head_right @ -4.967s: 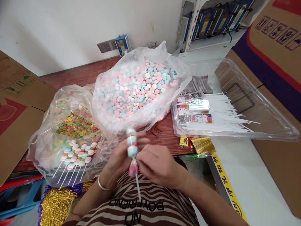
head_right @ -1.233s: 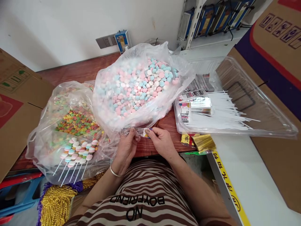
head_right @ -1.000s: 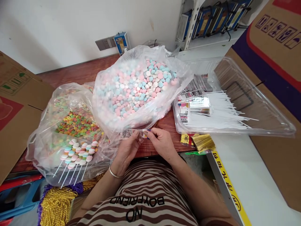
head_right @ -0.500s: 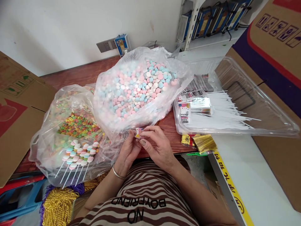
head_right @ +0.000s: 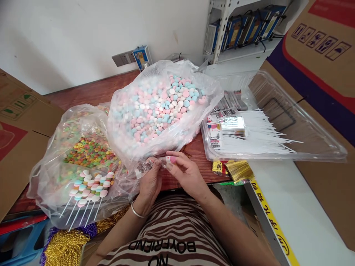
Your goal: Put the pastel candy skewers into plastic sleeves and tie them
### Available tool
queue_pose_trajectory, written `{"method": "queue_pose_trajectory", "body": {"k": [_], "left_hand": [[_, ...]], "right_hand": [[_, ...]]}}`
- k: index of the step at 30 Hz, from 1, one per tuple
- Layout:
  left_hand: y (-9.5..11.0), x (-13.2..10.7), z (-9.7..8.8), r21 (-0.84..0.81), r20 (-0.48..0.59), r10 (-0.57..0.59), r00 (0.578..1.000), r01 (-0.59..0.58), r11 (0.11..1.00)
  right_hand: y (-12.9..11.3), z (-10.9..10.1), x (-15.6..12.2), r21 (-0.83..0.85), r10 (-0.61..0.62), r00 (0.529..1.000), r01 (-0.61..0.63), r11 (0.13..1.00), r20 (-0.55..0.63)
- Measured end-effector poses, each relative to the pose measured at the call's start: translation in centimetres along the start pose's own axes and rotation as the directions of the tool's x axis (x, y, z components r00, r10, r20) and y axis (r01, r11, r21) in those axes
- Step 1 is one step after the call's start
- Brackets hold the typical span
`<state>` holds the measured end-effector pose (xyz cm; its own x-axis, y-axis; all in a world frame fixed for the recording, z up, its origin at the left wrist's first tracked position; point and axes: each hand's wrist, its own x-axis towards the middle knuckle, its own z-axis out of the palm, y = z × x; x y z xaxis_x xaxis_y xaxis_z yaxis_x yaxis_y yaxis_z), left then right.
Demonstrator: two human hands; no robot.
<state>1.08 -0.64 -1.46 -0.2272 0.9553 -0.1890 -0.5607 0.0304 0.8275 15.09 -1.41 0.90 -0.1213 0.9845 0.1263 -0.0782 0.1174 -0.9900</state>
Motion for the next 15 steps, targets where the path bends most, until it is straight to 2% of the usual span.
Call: {"method": "queue_pose_trajectory", "body": {"k": [2, 7, 15], "left_hand": [[0.2, -0.1, 0.3, -0.025, 0.026, -0.026, 0.999, 0.027, 0.999], [0.6, 0.1, 0.6, -0.173, 0.045, -0.176, 0.983, 0.181, 0.968], [0.2, 0.0, 0.4, -0.107, 0.162, -0.236, 0.958, 0.255, 0.961]], "right_hand": [[0.6, 0.2, 0.0, 0.019, 0.000, 1.000, 0.001, 1.000, -0.028], [1.5, 0.2, -0.1, 0.136, 0.022, 0.997, -0.012, 0.991, -0.071], [0.3, -0.3, -0.4, -0.189, -0.147, 0.978, 0.118, 0.975, -0.146]]}}
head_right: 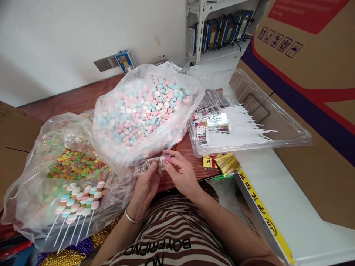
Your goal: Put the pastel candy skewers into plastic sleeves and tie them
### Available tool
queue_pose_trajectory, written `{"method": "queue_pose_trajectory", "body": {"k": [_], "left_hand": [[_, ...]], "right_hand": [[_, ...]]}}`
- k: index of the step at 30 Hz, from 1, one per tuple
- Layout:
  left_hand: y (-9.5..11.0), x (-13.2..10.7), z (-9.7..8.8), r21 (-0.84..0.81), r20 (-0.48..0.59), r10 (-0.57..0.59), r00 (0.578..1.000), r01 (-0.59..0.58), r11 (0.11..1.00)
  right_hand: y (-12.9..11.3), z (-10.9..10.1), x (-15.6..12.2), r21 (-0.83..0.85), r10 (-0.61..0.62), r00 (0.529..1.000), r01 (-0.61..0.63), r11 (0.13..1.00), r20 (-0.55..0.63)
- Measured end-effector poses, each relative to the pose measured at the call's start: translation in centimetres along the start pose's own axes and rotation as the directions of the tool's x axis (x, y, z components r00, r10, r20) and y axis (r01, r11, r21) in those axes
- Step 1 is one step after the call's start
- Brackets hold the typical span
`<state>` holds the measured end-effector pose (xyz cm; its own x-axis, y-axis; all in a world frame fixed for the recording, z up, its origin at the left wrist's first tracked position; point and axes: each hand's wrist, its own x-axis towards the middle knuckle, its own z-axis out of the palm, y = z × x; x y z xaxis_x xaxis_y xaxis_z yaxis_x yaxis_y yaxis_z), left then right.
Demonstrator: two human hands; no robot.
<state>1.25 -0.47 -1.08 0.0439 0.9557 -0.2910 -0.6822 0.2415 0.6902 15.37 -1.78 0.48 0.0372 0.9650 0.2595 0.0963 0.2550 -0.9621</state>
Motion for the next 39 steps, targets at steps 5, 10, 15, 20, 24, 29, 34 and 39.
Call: {"method": "queue_pose_trajectory", "body": {"k": [5, 10, 15, 20, 24, 29, 34, 39], "left_hand": [[-0.2, 0.2, -0.1, -0.085, -0.121, -0.125, 0.985, 0.115, 0.990], [-0.3, 0.0, 0.1, -0.154, -0.102, -0.210, 0.972, 0.193, 0.969], [0.1, -0.2, 0.1, -0.178, -0.046, -0.238, 0.970, 0.227, 0.958], [-0.3, -0.1, -0.4, -0.120, -0.072, -0.151, 0.986, 0.141, 0.983], [-0.6, 0.0, -0.8, -0.105, -0.067, -0.091, 0.994, 0.083, 0.991], [0.1, -0.2, -0.6, -0.175, -0.096, -0.177, 0.979, 0.159, 0.972], [0.7, -0.1, -0.4, -0.156, -0.120, -0.230, 0.966, 0.210, 0.965], [1.7, -0.5, -0.7, -0.239, -0.035, -0.146, 0.989, 0.133, 0.962]], "right_hand": [[-0.7, 0.2, -0.7, -0.180, -0.165, 0.985, 0.172, 0.968, 0.056], [-1.5, 0.4, -0.9, -0.380, -0.368, 0.911, 0.411, 0.828, 0.185], [-2.2, 0.6, -0.3, -0.427, -0.460, 0.878, 0.469, 0.773, 0.131], [-2.3, 0.9, -0.3, -0.415, -0.392, 0.906, 0.422, 0.806, 0.159], [-2.0, 1.2, -0.2, -0.426, -0.388, 0.909, 0.413, 0.805, 0.148], [-2.1, 1.5, -0.3, -0.379, -0.405, 0.905, 0.424, 0.823, 0.132], [-3.0, 1.4, -0.7, -0.354, -0.418, 0.902, 0.427, 0.832, 0.108], [-3.9, 1.1, -0.8, -0.353, -0.421, 0.900, 0.432, 0.830, 0.112]]}}
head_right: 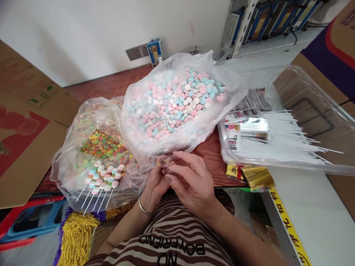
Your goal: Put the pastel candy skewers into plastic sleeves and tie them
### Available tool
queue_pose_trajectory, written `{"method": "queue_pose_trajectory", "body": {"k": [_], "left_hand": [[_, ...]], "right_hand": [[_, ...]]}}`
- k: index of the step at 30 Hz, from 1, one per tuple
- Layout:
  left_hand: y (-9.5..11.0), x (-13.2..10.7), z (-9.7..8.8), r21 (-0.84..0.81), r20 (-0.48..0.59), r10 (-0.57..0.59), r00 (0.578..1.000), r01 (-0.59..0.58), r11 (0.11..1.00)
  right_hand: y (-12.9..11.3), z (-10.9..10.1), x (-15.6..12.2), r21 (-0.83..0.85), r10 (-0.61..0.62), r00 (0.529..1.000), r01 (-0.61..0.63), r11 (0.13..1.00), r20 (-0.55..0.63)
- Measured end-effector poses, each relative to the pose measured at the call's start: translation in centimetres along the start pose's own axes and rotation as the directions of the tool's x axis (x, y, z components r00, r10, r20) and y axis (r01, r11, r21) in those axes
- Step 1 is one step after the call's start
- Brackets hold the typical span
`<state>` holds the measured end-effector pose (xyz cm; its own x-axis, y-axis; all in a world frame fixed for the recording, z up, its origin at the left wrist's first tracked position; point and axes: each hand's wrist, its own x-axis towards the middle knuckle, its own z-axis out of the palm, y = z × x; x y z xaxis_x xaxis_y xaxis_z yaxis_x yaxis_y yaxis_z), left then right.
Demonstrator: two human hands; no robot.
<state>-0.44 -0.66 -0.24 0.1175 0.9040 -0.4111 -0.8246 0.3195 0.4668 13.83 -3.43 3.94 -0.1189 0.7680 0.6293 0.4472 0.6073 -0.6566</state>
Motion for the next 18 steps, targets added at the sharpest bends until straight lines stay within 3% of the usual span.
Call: {"method": "queue_pose_trajectory", "body": {"k": [4, 9, 12, 18], "left_hand": [[1.3, -1.0, -0.5, -0.092, 0.033, 0.085, 0.996, -0.081, 0.992], [2.3, -2.1, -2.7, -0.095, -0.093, 0.131, 0.987, -0.140, 0.986], [2.6, -2.7, -3.8, -0.117, -0.157, 0.181, 0.971, -0.200, 0.973], [4.3, -4.5, -6.4, -0.167, -0.218, 0.272, 0.937, -0.311, 0.936]], "right_hand": [[-0.4, 0.7, 0.5, 0.051, -0.022, 0.999, 0.020, 0.998, 0.029], [-1.2, 3.2, 1.9, 0.164, -0.011, 0.990, -0.012, 0.986, 0.139], [-1.7, 4.8, 2.9, 0.199, -0.041, 0.962, -0.014, 0.980, 0.269], [-2.5, 7.0, 4.5, 0.240, -0.151, 0.907, 0.057, 0.969, 0.392]]}}
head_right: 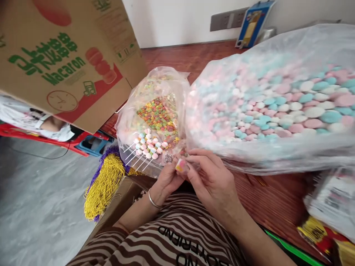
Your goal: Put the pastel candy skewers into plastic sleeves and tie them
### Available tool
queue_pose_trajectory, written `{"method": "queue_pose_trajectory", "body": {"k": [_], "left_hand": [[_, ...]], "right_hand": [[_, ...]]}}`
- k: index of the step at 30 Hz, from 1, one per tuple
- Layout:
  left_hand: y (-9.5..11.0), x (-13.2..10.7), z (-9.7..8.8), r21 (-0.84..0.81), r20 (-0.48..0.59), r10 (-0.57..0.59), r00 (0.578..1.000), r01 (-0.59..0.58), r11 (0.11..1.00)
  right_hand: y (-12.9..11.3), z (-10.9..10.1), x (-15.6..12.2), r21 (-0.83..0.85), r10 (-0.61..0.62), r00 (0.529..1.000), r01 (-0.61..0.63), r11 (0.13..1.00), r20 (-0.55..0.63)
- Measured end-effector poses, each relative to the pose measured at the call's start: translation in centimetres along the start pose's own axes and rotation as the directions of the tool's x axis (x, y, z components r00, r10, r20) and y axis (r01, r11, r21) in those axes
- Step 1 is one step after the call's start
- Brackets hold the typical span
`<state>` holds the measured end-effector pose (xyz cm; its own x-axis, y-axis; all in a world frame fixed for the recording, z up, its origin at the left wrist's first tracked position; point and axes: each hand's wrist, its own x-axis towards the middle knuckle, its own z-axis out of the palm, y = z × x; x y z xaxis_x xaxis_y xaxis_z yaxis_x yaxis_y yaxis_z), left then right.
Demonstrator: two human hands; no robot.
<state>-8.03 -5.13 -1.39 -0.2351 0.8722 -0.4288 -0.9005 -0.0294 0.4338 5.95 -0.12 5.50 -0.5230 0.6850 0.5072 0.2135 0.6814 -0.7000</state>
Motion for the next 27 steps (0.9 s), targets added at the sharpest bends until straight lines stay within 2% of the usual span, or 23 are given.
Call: {"method": "queue_pose_trajectory", "body": {"k": [3, 5, 6, 8, 10, 11, 13, 15, 17, 20, 21, 23, 25, 26, 27], "left_hand": [[3.7, -1.0, -2.7, -0.028, -0.035, 0.134, 0.990, -0.135, 0.990], [7.0, -2.3, -4.9, -0.072, -0.024, 0.284, 0.959, -0.285, 0.956], [8.7, -3.1, -5.9, -0.101, -0.021, 0.369, 0.929, -0.369, 0.924], [11.7, -4.8, -7.9, -0.149, -0.036, 0.525, 0.850, -0.524, 0.838], [13.6, -6.2, -9.5, -0.144, -0.047, 0.631, 0.774, -0.631, 0.763], [14.2, -6.8, -10.1, -0.139, -0.051, 0.663, 0.747, -0.662, 0.736], [14.6, -7.4, -10.9, -0.132, -0.058, 0.689, 0.723, -0.689, 0.712], [14.3, -7.4, -11.4, -0.142, -0.062, 0.684, 0.727, -0.685, 0.714], [13.9, -7.1, -11.7, -0.160, -0.063, 0.666, 0.744, -0.666, 0.729], [13.4, -6.3, -11.5, -0.202, -0.073, 0.629, 0.774, -0.629, 0.751], [13.4, -6.0, -11.4, -0.218, -0.078, 0.613, 0.786, -0.613, 0.759], [13.1, -5.4, -10.9, -0.247, -0.084, 0.576, 0.813, -0.577, 0.779], [12.7, -4.7, -10.1, -0.259, -0.080, 0.538, 0.839, -0.538, 0.802], [12.4, -4.4, -9.7, -0.257, -0.073, 0.520, 0.851, -0.520, 0.815], [12.0, -4.0, -9.2, -0.251, -0.063, 0.502, 0.862, -0.501, 0.828]], "right_hand": [[0.3, 1.6, 1.0, 0.043, -0.063, 0.995, 0.060, 0.997, 0.078], [0.6, 3.8, 1.4, 0.030, -0.094, 0.980, 0.090, 0.996, 0.173], [0.7, 5.3, 1.5, -0.003, -0.105, 0.964, 0.109, 0.994, 0.246], [0.6, 8.8, 1.5, -0.117, -0.121, 0.894, 0.188, 0.975, 0.431], [0.3, 12.7, 1.3, -0.220, -0.132, 0.777, 0.329, 0.918, 0.615], [0.0, 14.6, 1.2, -0.233, -0.148, 0.724, 0.398, 0.887, 0.673], [-0.5, 17.9, 1.1, -0.217, -0.193, 0.641, 0.504, 0.836, 0.743], [-0.7, 20.1, 1.2, -0.218, -0.208, 0.603, 0.555, 0.802, 0.770], [-0.8, 20.7, 1.4, -0.224, -0.213, 0.591, 0.578, 0.785, 0.778], [-0.5, 18.5, 1.6, -0.199, -0.278, 0.626, 0.582, 0.788, 0.728], [-0.3, 17.2, 1.5, -0.194, -0.300, 0.662, 0.564, 0.802, 0.686], [0.6, 14.0, 1.4, -0.221, -0.281, 0.774, 0.472, 0.853, 0.567], [1.9, 11.1, 1.2, -0.324, -0.148, 0.887, 0.309, 0.894, 0.438], [2.6, 9.9, 1.1, -0.397, -0.056, 0.912, 0.231, 0.888, 0.406], [3.3, 9.1, 1.0, -0.475, 0.039, 0.914, 0.173, 0.863, 0.403]]}}
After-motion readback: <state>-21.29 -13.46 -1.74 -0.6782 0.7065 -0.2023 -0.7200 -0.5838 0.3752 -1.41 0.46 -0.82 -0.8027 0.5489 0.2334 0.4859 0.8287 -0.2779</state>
